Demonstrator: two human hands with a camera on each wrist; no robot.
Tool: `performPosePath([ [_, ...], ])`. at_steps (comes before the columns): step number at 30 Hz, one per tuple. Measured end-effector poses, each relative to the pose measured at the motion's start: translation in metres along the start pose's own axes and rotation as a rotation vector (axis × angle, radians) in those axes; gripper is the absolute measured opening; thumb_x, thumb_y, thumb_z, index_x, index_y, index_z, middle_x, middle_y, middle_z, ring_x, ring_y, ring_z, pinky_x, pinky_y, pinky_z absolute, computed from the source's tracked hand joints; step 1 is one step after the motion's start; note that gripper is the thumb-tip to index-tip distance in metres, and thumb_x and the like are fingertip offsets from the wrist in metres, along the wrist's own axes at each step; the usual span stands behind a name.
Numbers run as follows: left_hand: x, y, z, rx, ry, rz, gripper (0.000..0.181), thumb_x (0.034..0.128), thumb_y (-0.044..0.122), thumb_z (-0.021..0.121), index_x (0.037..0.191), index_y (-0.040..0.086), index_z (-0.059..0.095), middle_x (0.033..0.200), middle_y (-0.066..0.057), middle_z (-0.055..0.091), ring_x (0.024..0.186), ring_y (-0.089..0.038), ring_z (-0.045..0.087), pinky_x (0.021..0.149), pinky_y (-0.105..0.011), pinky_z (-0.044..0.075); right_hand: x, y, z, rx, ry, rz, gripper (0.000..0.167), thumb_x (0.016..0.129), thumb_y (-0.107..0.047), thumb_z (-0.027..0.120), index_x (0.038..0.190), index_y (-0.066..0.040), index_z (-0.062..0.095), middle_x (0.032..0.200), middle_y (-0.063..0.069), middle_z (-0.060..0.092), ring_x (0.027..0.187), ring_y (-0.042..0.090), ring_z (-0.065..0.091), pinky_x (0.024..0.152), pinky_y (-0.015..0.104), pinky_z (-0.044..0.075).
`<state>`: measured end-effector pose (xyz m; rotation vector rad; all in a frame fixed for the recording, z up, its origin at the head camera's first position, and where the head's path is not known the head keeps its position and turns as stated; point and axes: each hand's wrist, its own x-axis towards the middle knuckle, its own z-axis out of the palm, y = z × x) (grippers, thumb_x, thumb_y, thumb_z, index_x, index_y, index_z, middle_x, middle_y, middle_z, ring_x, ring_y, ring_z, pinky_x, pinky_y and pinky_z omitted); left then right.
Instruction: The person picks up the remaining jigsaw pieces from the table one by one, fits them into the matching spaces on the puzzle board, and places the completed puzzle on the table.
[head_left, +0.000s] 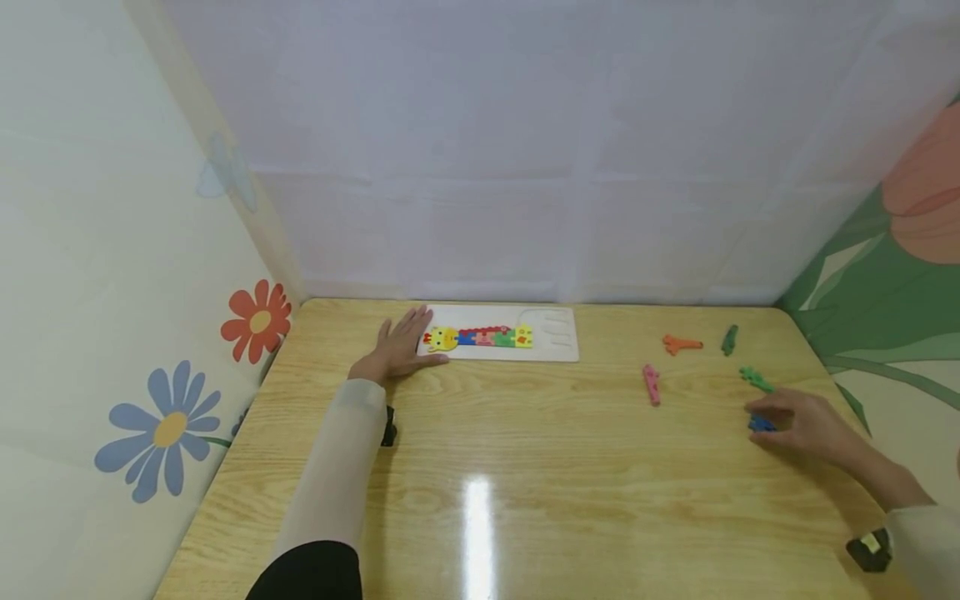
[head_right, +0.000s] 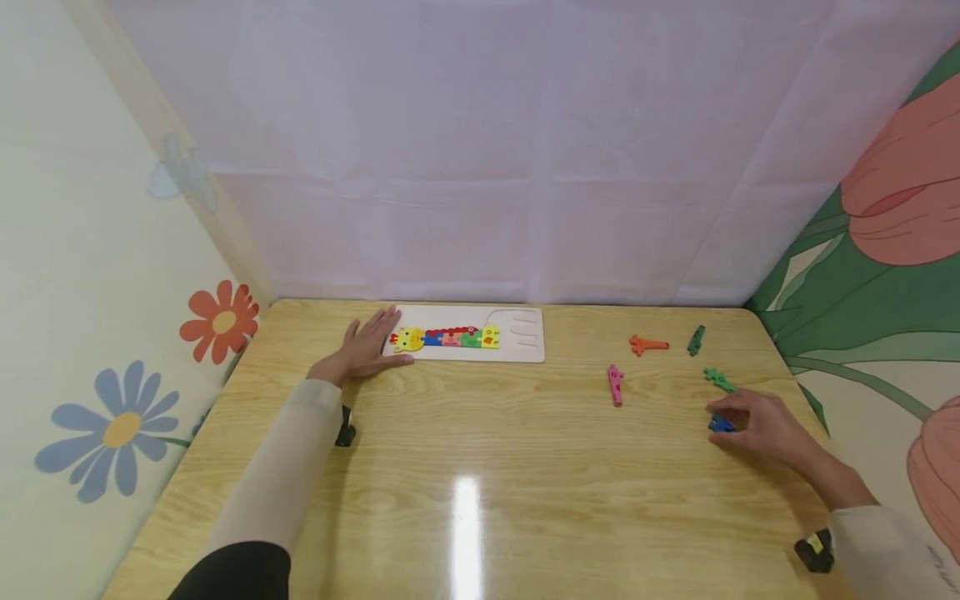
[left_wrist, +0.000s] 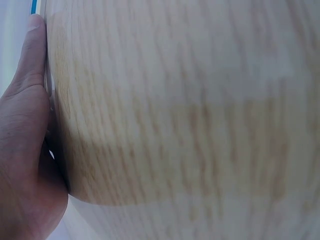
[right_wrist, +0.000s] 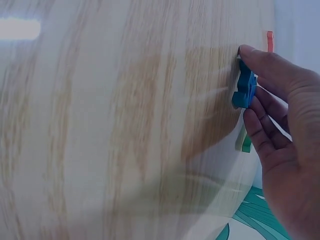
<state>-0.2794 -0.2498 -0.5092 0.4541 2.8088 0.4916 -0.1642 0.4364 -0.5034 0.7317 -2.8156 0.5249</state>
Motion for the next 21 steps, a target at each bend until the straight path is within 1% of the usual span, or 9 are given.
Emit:
performPosePath([
  [3, 0.0, 0.0, 0.0, 0.003, 0.004, 0.003, 0.106, 0.1005, 0.064, 0.061, 0.171, 0.008, 0.005, 0.179, -0.013, -0.002, 0.165, -0.033, -0.003, 0.126, -0.065, -0.01, 0.001, 0.0, 0.001, 0.013, 0.003, -0.011, 0.043, 0.063, -0.011, 0.101, 0.101, -0.01, 0.082, 0.099, 0.005, 0.08, 0.094, -0.001, 0.067, 0.085, -0.001, 0.036],
  [6, 0.0, 0.001, -0.001, -0.008, 0.004, 0.006, 0.106, 0.1005, 0.063, 0.061, 0.171, 0.007, 0.005, 0.179, -0.013, -0.002, 0.165, -0.034, -0.003, 0.126, -0.065, -0.01, 0.003, -0.001, 0.003, 0.024, 0.009, -0.023, 0.043, 0.063, -0.007, 0.1, 0.102, -0.01, 0.082, 0.1, 0.005, 0.08, 0.096, 0.002, 0.069, 0.087, -0.002, 0.034],
  [11, 0.0, 0.001, -0.001, -0.012, 0.001, 0.012, 0.107, 0.1002, 0.064, 0.061, 0.171, 0.006, 0.006, 0.178, -0.015, -0.001, 0.165, -0.035, -0.003, 0.126, -0.065, -0.01, 0.007, -0.003, 0.006, 0.025, -0.005, -0.042, 0.043, 0.063, -0.005, 0.1, 0.102, -0.008, 0.082, 0.101, 0.007, 0.08, 0.095, 0.008, 0.071, 0.086, -0.001, 0.036],
  [13, 0.0, 0.001, -0.002, -0.012, 0.001, 0.014, 0.107, 0.0999, 0.064, 0.061, 0.171, 0.005, 0.006, 0.178, -0.015, -0.001, 0.165, -0.036, -0.002, 0.127, -0.065, -0.009, 0.01, -0.004, 0.006, 0.021, -0.024, -0.039, 0.044, 0.064, -0.006, 0.1, 0.103, -0.008, 0.081, 0.102, 0.009, 0.08, 0.096, 0.008, 0.071, 0.086, -0.001, 0.036],
  [15, 0.001, 0.0, -0.001, -0.011, -0.001, 0.014, 0.108, 0.0995, 0.066, 0.06, 0.171, 0.006, 0.005, 0.178, -0.015, -0.002, 0.165, -0.035, -0.003, 0.127, -0.065, -0.01, 0.012, -0.006, 0.007, 0.015, -0.032, -0.041, 0.044, 0.065, -0.007, 0.1, 0.105, -0.008, 0.081, 0.104, 0.009, 0.08, 0.096, 0.009, 0.071, 0.086, 0.0, 0.037],
  [17, 0.002, -0.002, 0.0, -0.012, -0.002, 0.017, 0.109, 0.0992, 0.067, 0.06, 0.171, 0.007, 0.004, 0.178, -0.015, -0.003, 0.165, -0.035, -0.004, 0.126, -0.065, -0.01, 0.015, -0.008, 0.007, 0.019, -0.039, -0.056, 0.044, 0.065, -0.006, 0.099, 0.105, -0.007, 0.081, 0.104, 0.01, 0.08, 0.095, 0.01, 0.071, 0.085, 0.003, 0.042],
  [21, 0.002, -0.002, 0.001, -0.005, -0.003, 0.009, 0.108, 0.0998, 0.066, 0.06, 0.171, 0.008, 0.003, 0.179, -0.013, -0.003, 0.165, -0.034, -0.004, 0.126, -0.065, -0.01, 0.023, -0.01, 0.009, 0.061, -0.033, -0.111, 0.044, 0.065, -0.003, 0.099, 0.104, -0.005, 0.08, 0.102, 0.01, 0.079, 0.092, 0.004, 0.07, 0.082, 0.006, 0.047],
])
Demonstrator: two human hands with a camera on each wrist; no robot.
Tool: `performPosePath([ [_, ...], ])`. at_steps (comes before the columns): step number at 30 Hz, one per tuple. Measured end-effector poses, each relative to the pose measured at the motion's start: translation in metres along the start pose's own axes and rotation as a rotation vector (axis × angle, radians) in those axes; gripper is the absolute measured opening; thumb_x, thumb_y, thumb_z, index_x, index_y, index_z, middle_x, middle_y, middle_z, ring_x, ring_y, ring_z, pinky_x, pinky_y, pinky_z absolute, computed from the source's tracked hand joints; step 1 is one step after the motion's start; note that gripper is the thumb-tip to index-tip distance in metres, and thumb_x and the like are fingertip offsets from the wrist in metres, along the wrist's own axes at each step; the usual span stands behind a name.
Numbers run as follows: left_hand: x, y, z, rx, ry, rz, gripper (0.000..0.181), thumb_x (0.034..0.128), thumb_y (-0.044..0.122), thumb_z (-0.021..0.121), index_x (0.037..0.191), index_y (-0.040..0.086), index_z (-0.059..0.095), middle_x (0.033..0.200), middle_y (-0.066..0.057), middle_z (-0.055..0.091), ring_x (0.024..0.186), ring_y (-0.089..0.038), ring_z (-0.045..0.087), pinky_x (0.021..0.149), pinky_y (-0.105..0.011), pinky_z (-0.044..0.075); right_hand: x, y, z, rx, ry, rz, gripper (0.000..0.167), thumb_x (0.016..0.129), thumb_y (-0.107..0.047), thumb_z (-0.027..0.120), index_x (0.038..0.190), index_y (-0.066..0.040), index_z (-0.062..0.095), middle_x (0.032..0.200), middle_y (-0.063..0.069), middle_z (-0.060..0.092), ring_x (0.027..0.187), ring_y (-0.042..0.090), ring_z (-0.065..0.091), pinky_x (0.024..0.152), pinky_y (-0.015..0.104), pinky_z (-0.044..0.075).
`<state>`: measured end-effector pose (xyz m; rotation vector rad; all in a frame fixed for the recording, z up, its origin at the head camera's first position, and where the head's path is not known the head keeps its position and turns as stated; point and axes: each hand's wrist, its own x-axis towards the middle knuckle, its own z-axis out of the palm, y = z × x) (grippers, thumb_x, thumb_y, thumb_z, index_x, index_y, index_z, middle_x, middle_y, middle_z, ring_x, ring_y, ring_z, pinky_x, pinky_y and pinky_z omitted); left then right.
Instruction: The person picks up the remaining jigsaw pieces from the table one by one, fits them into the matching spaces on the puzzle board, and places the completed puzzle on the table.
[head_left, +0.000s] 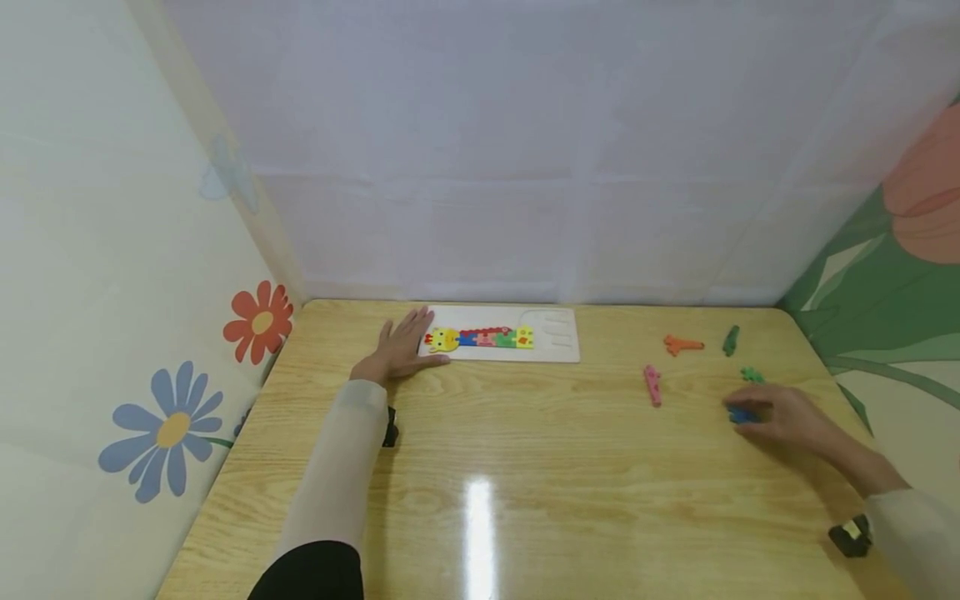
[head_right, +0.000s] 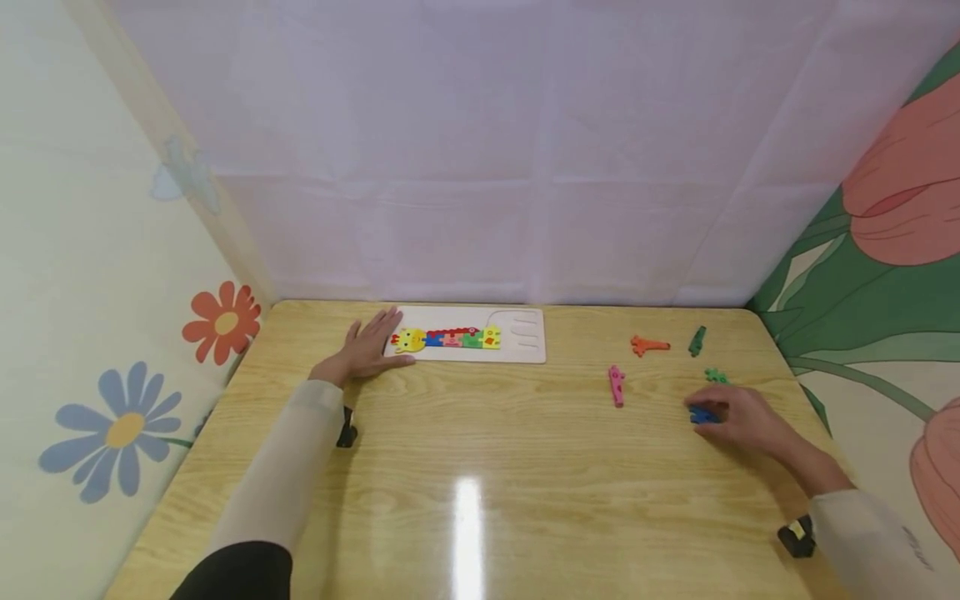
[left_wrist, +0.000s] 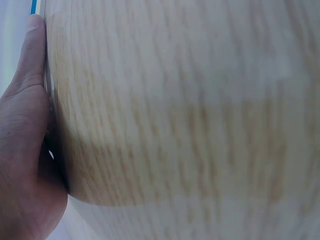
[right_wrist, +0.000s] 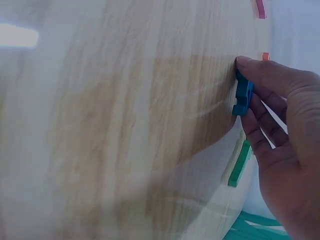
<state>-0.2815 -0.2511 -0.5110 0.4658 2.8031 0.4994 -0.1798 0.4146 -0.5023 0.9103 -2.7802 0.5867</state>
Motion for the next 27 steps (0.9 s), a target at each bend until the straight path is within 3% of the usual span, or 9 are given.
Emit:
performPosePath([
  [4, 0.003, -0.002, 0.001, 0.003, -0.007, -0.011, 0.107, 0.1, 0.064, 0.061, 0.171, 0.009, 0.003, 0.179, -0.012, -0.005, 0.165, -0.033, -0.006, 0.126, -0.064, -0.011, 0.007, 0.002, 0.003, 0.049, 0.022, -0.071, 0.046, 0.063, 0.004, 0.097, 0.105, -0.003, 0.08, 0.101, 0.011, 0.078, 0.095, -0.001, 0.068, 0.085, 0.0, 0.043],
  [11, 0.006, -0.006, 0.003, -0.007, -0.014, -0.01, 0.114, 0.0957, 0.075, 0.058, 0.172, 0.011, 0.002, 0.179, -0.011, -0.005, 0.165, -0.032, -0.006, 0.126, -0.064, -0.012, 0.02, 0.002, 0.007, 0.022, 0.037, -0.139, 0.049, 0.061, 0.007, 0.096, 0.106, -0.005, 0.081, 0.103, 0.009, 0.079, 0.094, 0.011, 0.072, 0.089, 0.0, 0.04],
  [22, 0.004, -0.003, 0.002, -0.017, -0.002, -0.001, 0.12, 0.0916, 0.084, 0.054, 0.172, 0.01, 0.004, 0.179, -0.013, -0.003, 0.165, -0.034, -0.004, 0.126, -0.065, -0.012, 0.032, -0.003, 0.009, 0.039, 0.008, -0.1, 0.046, 0.063, 0.001, 0.098, 0.105, -0.006, 0.081, 0.102, 0.008, 0.078, 0.093, 0.009, 0.071, 0.081, 0.014, 0.053],
  [27, 0.005, -0.006, 0.004, -0.012, 0.0, -0.006, 0.119, 0.0919, 0.083, 0.054, 0.172, 0.01, 0.003, 0.179, -0.012, -0.003, 0.165, -0.033, -0.005, 0.126, -0.064, -0.012, 0.03, -0.004, 0.009, 0.036, 0.004, -0.021, 0.045, 0.065, -0.009, 0.101, 0.105, -0.006, 0.081, 0.103, 0.009, 0.078, 0.093, 0.013, 0.071, 0.081, 0.016, 0.053],
])
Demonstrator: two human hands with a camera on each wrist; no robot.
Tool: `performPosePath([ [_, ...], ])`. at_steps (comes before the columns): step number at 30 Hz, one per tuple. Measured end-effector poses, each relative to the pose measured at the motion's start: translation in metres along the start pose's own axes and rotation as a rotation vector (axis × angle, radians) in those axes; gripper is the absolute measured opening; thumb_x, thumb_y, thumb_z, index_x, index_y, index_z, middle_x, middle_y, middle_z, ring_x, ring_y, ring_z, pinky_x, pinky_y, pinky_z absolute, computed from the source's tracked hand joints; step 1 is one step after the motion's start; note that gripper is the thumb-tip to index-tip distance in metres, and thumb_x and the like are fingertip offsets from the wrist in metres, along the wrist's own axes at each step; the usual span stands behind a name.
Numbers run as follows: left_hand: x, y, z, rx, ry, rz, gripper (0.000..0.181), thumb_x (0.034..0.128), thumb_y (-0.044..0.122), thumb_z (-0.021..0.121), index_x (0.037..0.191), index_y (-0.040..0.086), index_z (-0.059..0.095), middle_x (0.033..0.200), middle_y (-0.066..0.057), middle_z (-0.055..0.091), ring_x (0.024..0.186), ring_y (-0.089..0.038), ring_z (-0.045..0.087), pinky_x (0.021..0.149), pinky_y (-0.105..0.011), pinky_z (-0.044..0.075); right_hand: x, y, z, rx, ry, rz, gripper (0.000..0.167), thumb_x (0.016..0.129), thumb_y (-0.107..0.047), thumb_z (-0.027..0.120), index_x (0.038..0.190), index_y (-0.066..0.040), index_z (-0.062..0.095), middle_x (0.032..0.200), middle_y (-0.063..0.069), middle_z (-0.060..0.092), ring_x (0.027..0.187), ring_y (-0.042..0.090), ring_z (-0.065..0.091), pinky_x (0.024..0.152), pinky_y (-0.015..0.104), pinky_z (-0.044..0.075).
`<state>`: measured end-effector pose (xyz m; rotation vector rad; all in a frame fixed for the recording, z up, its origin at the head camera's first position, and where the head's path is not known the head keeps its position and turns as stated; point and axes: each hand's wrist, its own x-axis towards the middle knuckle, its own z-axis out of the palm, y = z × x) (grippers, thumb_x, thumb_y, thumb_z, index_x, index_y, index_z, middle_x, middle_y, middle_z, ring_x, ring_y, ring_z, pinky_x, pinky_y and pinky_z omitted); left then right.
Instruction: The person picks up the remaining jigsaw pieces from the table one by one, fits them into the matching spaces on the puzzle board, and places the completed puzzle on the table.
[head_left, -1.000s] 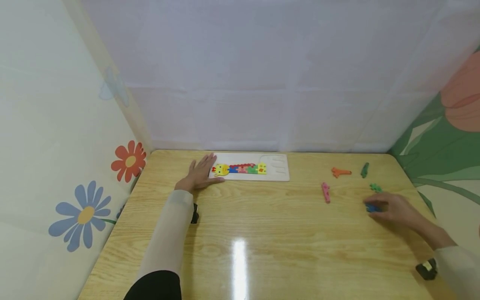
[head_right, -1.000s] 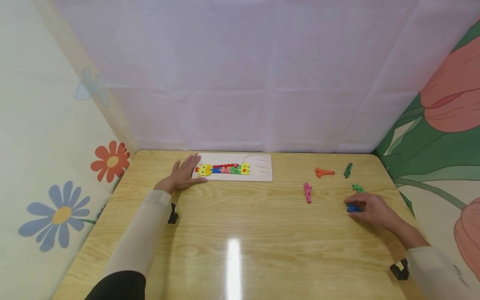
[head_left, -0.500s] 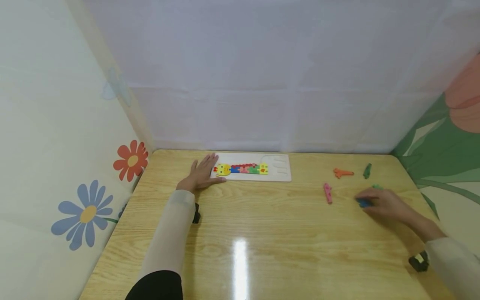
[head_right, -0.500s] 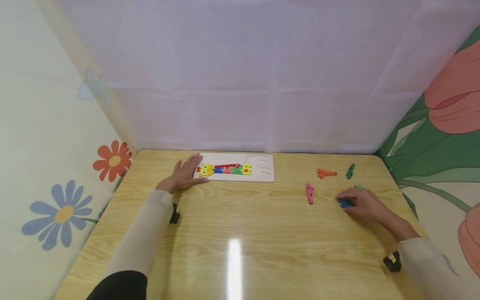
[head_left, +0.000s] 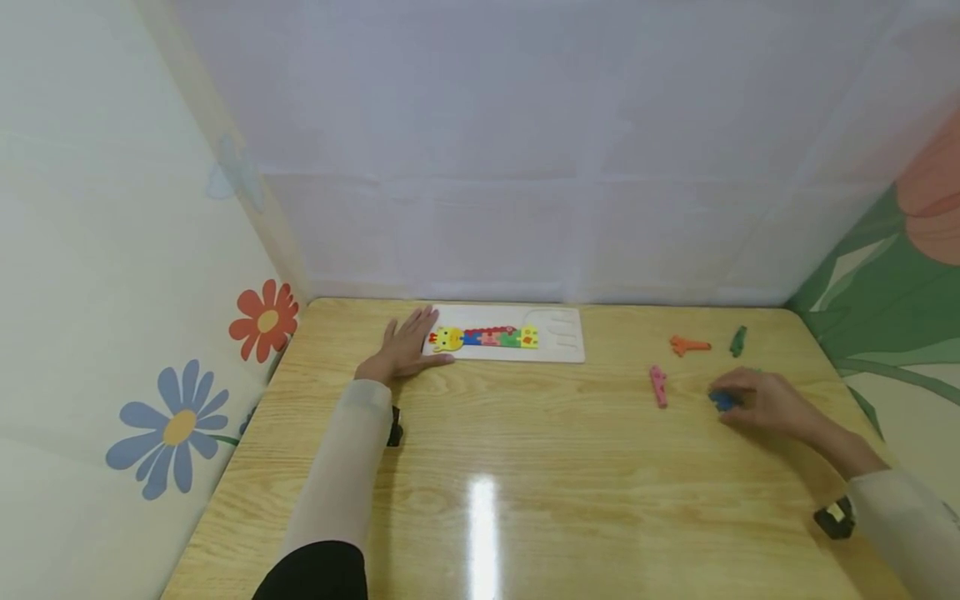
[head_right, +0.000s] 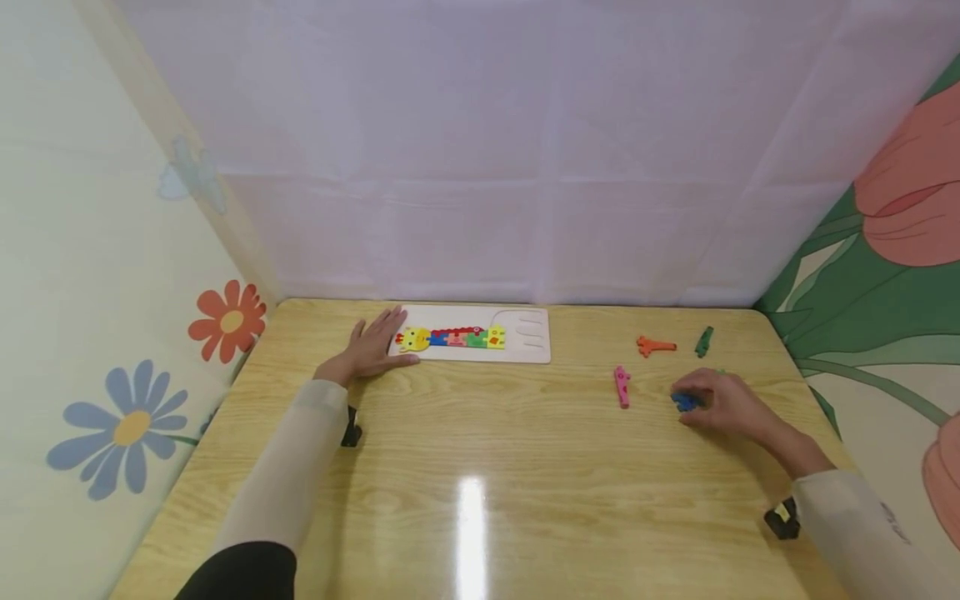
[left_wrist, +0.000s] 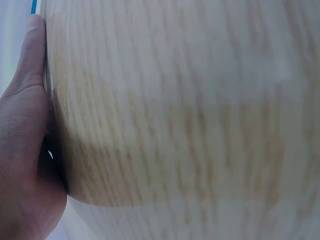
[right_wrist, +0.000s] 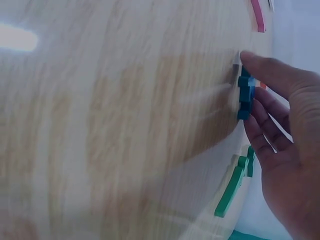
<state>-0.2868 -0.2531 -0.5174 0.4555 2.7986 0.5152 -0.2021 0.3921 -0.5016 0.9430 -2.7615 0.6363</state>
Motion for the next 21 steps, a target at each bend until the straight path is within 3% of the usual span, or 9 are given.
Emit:
performPosePath([
  [5, 0.0, 0.002, -0.001, 0.012, -0.002, -0.007, 0.115, 0.0952, 0.076, 0.058, 0.172, 0.01, 0.003, 0.179, -0.012, -0.003, 0.165, -0.033, -0.005, 0.127, -0.064, -0.011, -0.006, -0.004, -0.002, -0.011, 0.015, 0.124, 0.046, 0.068, -0.018, 0.101, 0.107, -0.004, 0.081, 0.103, 0.009, 0.078, 0.095, 0.023, 0.072, 0.084, 0.016, 0.051],
  [9, -0.001, 0.005, -0.003, 0.004, -0.001, -0.011, 0.11, 0.098, 0.066, 0.063, 0.171, 0.009, 0.004, 0.179, -0.013, -0.002, 0.165, -0.034, -0.004, 0.127, -0.065, -0.01, -0.009, -0.006, -0.003, -0.022, 0.004, 0.21, 0.047, 0.072, -0.026, 0.1, 0.108, -0.002, 0.08, 0.102, 0.01, 0.078, 0.096, 0.035, 0.072, 0.085, 0.037, 0.057],
  [13, -0.001, 0.004, -0.002, 0.016, -0.007, -0.013, 0.111, 0.0973, 0.071, 0.06, 0.172, 0.011, 0.003, 0.179, -0.011, -0.004, 0.165, -0.033, -0.005, 0.127, -0.063, -0.011, -0.01, -0.007, -0.003, -0.024, -0.019, 0.264, 0.051, 0.075, -0.03, 0.098, 0.11, 0.001, 0.079, 0.105, 0.017, 0.078, 0.101, 0.044, 0.07, 0.088, 0.058, 0.055],
  [15, 0.0, 0.002, -0.001, 0.024, -0.01, -0.012, 0.114, 0.0957, 0.077, 0.056, 0.172, 0.012, 0.002, 0.179, -0.01, -0.005, 0.165, -0.032, -0.005, 0.127, -0.062, -0.011, -0.011, -0.007, -0.003, -0.027, -0.018, 0.271, 0.051, 0.075, -0.031, 0.098, 0.11, 0.002, 0.079, 0.105, 0.018, 0.078, 0.099, 0.043, 0.071, 0.086, 0.056, 0.056],
  [21, 0.0, 0.001, -0.001, 0.018, -0.001, -0.008, 0.114, 0.0954, 0.076, 0.058, 0.172, 0.01, 0.003, 0.179, -0.012, -0.003, 0.165, -0.034, -0.004, 0.127, -0.064, -0.01, -0.011, -0.009, 0.0, -0.028, 0.008, 0.265, 0.048, 0.074, -0.028, 0.098, 0.106, 0.003, 0.08, 0.093, 0.008, 0.076, 0.078, 0.015, 0.064, 0.065, 0.028, 0.053],
])
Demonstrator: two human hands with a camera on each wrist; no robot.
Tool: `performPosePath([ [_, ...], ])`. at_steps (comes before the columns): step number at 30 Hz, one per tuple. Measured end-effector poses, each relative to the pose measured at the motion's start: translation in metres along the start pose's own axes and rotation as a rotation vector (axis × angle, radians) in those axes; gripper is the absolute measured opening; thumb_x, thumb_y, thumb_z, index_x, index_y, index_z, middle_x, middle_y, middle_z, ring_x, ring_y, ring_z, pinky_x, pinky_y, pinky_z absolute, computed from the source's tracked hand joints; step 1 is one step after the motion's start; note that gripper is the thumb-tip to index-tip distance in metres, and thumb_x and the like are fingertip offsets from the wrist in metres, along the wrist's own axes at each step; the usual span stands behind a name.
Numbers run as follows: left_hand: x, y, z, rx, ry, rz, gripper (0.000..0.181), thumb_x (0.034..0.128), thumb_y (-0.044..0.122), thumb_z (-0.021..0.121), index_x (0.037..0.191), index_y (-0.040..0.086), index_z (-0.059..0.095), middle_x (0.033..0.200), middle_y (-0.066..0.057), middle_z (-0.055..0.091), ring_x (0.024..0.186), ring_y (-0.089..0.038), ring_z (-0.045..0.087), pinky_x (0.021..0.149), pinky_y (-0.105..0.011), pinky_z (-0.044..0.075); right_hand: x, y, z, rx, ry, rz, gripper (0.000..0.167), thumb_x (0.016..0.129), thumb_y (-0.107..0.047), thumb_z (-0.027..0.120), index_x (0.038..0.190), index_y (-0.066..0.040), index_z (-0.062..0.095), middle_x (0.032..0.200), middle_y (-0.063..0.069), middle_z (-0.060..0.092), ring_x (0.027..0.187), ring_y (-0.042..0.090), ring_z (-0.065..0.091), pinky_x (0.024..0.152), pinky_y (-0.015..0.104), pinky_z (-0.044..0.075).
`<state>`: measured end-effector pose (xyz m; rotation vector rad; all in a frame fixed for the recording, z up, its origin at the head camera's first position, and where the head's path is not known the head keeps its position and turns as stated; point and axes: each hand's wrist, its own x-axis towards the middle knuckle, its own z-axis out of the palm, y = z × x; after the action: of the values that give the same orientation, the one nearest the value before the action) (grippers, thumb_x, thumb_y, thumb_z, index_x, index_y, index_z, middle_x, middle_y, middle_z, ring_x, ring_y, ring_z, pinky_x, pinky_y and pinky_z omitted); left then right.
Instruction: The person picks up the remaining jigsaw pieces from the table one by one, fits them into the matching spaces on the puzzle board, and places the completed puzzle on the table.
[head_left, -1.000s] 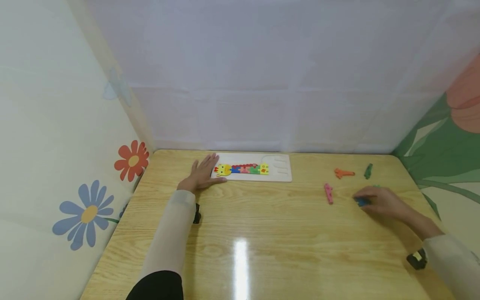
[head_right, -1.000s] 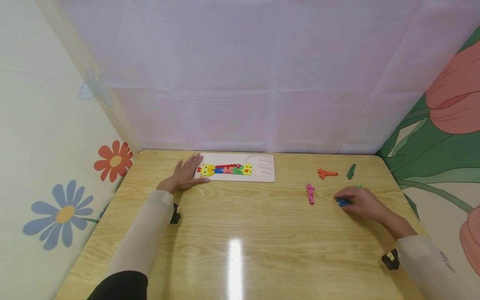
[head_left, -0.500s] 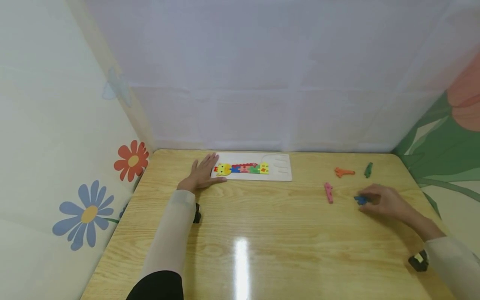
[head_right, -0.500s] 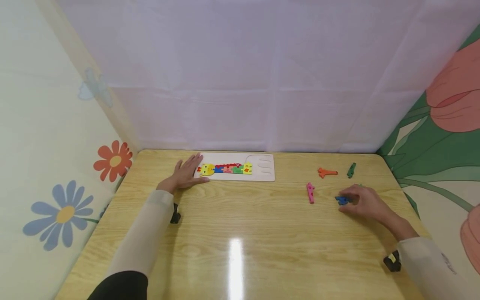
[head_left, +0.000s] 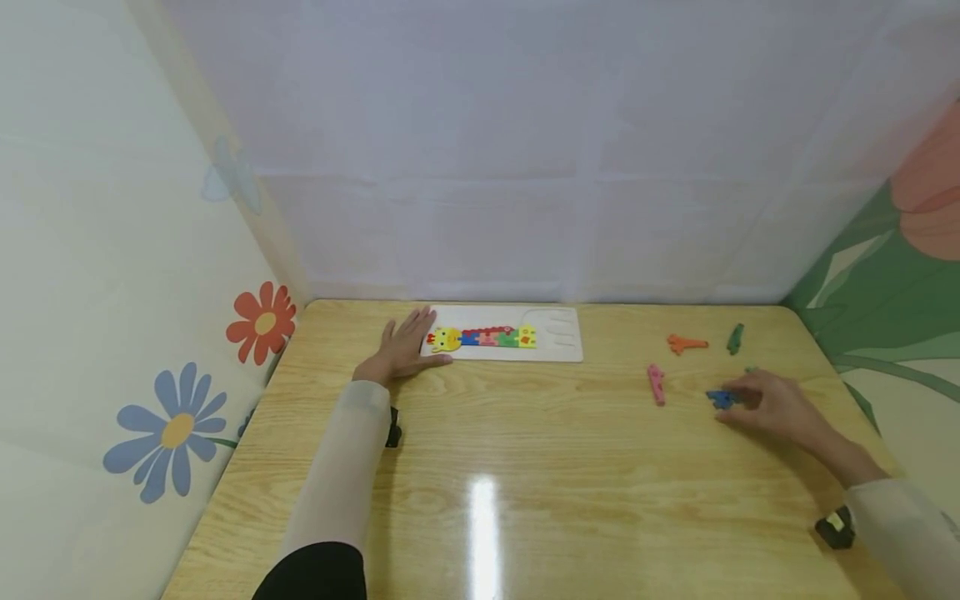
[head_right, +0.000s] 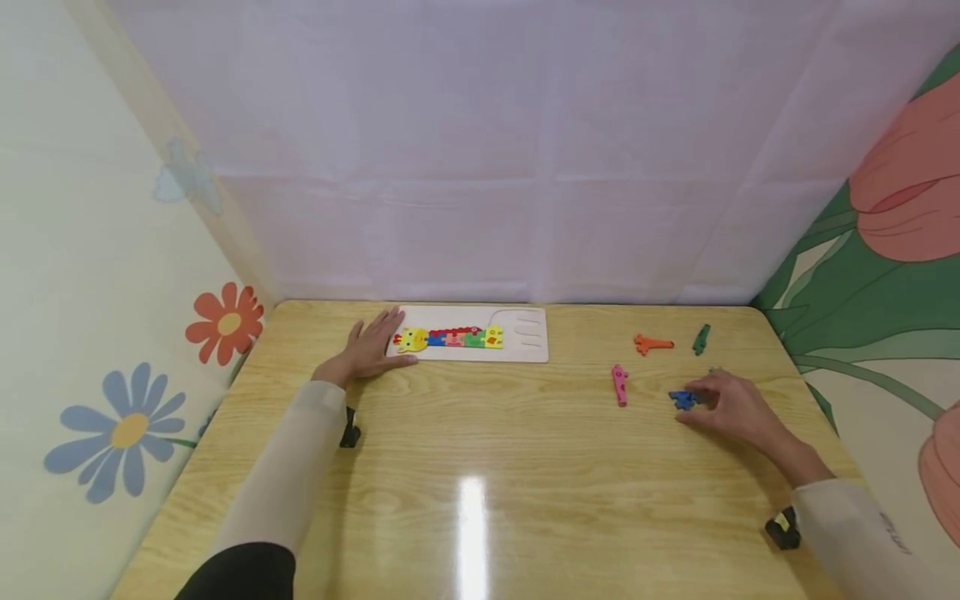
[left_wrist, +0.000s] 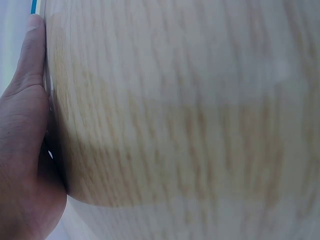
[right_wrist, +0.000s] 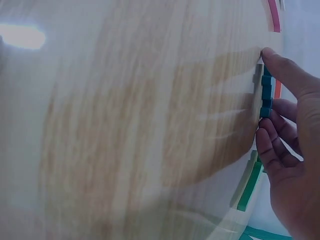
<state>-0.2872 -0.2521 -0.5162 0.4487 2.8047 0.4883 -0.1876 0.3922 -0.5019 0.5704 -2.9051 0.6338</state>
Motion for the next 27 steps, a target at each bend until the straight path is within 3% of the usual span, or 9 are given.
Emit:
performPosePath([
  [7, -0.001, 0.002, -0.001, 0.027, -0.008, -0.01, 0.107, 0.1, 0.065, 0.06, 0.172, 0.01, 0.002, 0.179, -0.012, -0.004, 0.165, -0.033, -0.004, 0.127, -0.064, -0.01, 0.0, -0.002, 0.002, -0.004, 0.023, 0.004, 0.043, 0.073, -0.027, 0.099, 0.101, 0.001, 0.081, 0.084, 0.001, 0.074, 0.071, 0.006, 0.058, 0.06, 0.025, 0.049],
  [15, 0.005, -0.005, 0.003, 0.003, -0.002, 0.001, 0.113, 0.0956, 0.074, 0.059, 0.172, 0.011, 0.003, 0.179, -0.011, -0.003, 0.165, -0.033, -0.004, 0.127, -0.064, -0.01, 0.0, -0.002, 0.005, 0.003, 0.03, 0.01, 0.039, 0.074, -0.025, 0.098, 0.1, -0.001, 0.082, 0.088, 0.005, 0.077, 0.075, 0.014, 0.065, 0.064, 0.026, 0.053],
  [27, 0.004, -0.008, 0.005, 0.007, 0.012, 0.012, 0.118, 0.0922, 0.083, 0.053, 0.172, 0.011, 0.004, 0.179, -0.011, -0.002, 0.165, -0.033, -0.003, 0.127, -0.064, -0.01, 0.002, -0.003, 0.008, -0.005, 0.039, -0.008, 0.036, 0.076, -0.022, 0.097, 0.1, -0.001, 0.082, 0.088, 0.004, 0.074, 0.076, 0.014, 0.064, 0.064, 0.026, 0.052],
])
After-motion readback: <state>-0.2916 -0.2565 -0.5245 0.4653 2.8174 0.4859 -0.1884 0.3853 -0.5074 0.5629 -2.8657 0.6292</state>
